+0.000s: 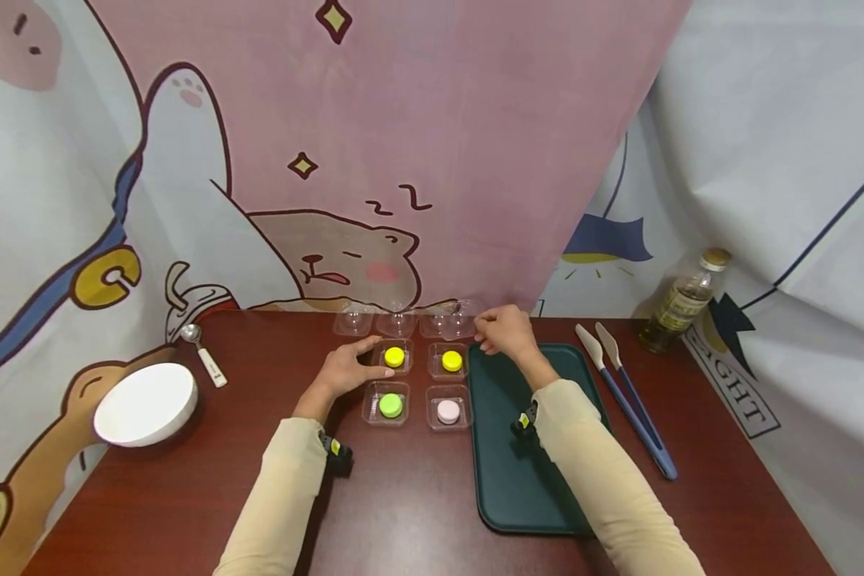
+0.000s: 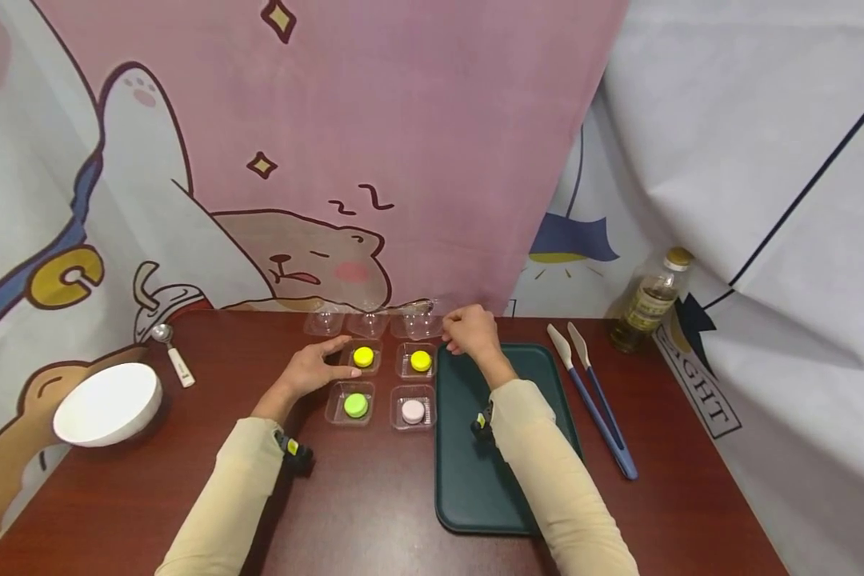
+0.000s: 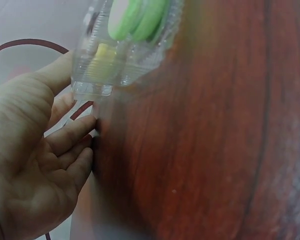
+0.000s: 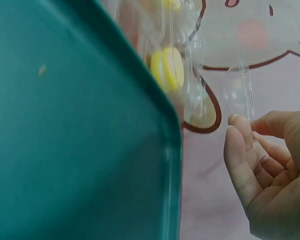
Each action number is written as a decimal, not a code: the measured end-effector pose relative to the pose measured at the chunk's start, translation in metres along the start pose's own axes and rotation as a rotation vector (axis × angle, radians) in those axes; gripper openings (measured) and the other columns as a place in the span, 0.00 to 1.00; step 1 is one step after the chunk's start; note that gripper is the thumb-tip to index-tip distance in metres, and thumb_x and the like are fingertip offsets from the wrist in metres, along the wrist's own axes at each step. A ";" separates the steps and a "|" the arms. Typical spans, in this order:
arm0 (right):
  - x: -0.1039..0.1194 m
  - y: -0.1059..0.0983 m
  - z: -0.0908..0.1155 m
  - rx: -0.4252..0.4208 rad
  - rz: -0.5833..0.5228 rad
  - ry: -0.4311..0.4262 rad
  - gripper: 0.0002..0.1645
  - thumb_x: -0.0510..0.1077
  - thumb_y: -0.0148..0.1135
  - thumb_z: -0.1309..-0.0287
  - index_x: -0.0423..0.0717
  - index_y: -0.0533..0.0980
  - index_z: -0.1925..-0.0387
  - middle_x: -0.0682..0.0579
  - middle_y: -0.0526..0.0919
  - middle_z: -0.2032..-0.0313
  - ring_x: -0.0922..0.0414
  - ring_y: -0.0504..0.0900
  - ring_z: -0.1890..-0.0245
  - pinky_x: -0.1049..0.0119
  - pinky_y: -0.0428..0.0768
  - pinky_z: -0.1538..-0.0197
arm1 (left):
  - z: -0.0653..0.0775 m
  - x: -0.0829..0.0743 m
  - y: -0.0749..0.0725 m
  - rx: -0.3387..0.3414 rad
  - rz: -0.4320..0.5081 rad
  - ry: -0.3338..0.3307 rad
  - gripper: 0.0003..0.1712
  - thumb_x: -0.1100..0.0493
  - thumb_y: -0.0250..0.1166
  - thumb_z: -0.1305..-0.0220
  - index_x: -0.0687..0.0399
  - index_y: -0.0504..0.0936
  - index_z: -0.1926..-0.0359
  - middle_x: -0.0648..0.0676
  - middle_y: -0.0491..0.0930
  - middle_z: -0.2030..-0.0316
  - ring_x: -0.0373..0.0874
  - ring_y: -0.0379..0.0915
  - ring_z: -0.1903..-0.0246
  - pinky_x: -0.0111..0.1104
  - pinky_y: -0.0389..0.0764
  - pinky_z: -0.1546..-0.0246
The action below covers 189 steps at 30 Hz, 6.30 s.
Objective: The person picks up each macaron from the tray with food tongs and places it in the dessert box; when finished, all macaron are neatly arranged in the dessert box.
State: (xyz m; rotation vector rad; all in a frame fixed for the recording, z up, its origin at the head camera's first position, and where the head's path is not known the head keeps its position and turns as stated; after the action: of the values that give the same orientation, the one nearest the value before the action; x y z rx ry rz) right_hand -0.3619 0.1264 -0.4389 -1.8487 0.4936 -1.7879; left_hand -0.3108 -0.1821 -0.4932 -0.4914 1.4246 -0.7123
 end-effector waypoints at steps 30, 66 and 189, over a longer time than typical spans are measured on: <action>0.045 0.044 -0.001 0.095 -0.007 -0.016 0.13 0.41 0.61 0.33 0.37 0.84 0.55 0.42 0.90 0.70 0.59 0.85 0.83 0.63 0.86 0.74 | 0.003 0.000 -0.007 0.023 0.073 0.007 0.49 0.40 0.72 0.40 0.40 0.61 0.22 0.60 0.67 0.27 0.62 0.56 0.24 0.59 0.60 0.27; 0.082 0.048 0.013 -0.123 0.345 -0.664 0.04 0.44 0.65 0.35 0.51 0.78 0.60 0.55 0.88 0.66 0.62 0.84 0.72 0.68 0.82 0.68 | 0.008 -0.056 -0.033 0.002 0.723 0.039 0.36 0.48 0.67 0.32 0.59 0.71 0.29 0.57 0.70 0.28 0.50 0.74 0.34 0.47 0.73 0.32; 0.010 0.015 0.014 0.289 0.658 -0.384 0.48 0.65 0.70 0.43 0.47 0.69 0.28 0.43 0.76 0.33 0.44 0.71 0.32 0.45 0.67 0.27 | 0.011 0.013 -0.060 -0.170 -0.061 -0.003 0.42 0.39 0.68 0.35 0.56 0.70 0.28 0.62 0.82 0.40 0.61 0.75 0.36 0.56 0.74 0.37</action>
State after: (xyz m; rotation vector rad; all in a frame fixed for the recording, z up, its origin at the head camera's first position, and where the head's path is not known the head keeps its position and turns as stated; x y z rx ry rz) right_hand -0.3460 0.1097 -0.4399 -1.5313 0.5717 -0.9848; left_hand -0.3089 -0.2347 -0.4597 -0.6706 1.4797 -0.6413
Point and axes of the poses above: each hand's wrist, its own z-axis away from the middle knuckle, its own y-axis out of the palm, x = y × z, the point moved 3 cm from there along -z, towards the middle knuckle
